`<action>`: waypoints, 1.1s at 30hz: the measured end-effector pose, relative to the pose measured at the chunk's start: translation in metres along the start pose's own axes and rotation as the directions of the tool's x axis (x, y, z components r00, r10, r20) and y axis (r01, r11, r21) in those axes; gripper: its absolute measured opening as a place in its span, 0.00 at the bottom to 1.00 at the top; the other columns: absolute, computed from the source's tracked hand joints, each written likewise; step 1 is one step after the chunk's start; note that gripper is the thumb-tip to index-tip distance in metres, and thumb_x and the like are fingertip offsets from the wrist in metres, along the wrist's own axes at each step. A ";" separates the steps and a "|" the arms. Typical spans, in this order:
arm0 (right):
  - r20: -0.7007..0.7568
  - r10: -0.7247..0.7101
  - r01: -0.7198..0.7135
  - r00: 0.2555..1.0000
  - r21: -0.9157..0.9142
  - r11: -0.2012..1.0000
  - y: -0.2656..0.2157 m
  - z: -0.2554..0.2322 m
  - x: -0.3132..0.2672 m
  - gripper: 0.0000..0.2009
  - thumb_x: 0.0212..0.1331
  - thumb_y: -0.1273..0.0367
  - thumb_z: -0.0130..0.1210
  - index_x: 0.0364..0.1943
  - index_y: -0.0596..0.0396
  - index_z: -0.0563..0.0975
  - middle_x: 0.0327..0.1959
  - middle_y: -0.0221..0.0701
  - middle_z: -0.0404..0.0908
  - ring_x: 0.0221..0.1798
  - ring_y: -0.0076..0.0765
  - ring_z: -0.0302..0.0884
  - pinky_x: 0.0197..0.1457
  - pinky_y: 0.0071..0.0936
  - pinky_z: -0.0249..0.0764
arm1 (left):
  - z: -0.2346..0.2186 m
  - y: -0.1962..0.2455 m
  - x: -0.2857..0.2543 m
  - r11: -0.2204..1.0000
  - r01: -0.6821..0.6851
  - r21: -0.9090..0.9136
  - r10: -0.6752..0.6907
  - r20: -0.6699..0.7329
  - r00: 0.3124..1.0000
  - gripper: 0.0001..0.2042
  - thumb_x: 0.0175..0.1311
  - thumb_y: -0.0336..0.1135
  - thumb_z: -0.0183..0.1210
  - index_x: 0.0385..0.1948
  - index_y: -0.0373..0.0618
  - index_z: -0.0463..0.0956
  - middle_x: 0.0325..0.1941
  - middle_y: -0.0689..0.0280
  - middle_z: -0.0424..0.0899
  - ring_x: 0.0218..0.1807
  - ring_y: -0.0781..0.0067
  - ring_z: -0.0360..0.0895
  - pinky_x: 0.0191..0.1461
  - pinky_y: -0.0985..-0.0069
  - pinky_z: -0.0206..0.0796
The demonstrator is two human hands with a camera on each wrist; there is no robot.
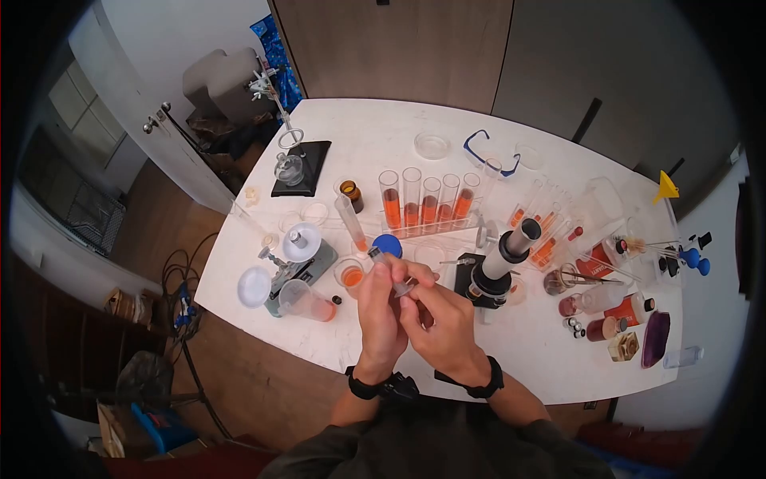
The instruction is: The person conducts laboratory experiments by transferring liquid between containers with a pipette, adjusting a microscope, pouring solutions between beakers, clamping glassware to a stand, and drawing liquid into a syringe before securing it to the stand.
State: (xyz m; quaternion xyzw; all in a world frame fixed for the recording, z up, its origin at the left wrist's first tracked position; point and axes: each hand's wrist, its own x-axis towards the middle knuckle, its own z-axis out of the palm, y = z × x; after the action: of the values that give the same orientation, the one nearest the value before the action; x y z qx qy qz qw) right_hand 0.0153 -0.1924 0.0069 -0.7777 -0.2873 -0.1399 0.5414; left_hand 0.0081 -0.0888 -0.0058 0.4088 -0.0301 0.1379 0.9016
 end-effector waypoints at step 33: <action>0.042 -0.069 0.066 0.997 0.057 0.996 -0.001 0.010 -0.008 0.04 0.56 0.77 0.61 0.30 0.58 0.76 0.20 0.32 0.74 0.20 0.34 0.73 0.23 0.32 0.70 | -0.004 0.024 0.013 0.986 -0.043 -0.159 0.030 -0.079 0.996 0.18 0.83 0.50 0.37 0.32 0.50 0.62 0.26 0.69 0.67 0.33 0.66 0.80 0.58 0.51 0.77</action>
State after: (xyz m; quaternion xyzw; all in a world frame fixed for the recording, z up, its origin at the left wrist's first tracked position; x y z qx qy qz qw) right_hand 0.0073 -0.1853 -0.0003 -0.7550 -0.3290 -0.1329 0.5514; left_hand 0.0142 -0.0680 0.0111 0.3285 -0.0144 0.1670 0.9295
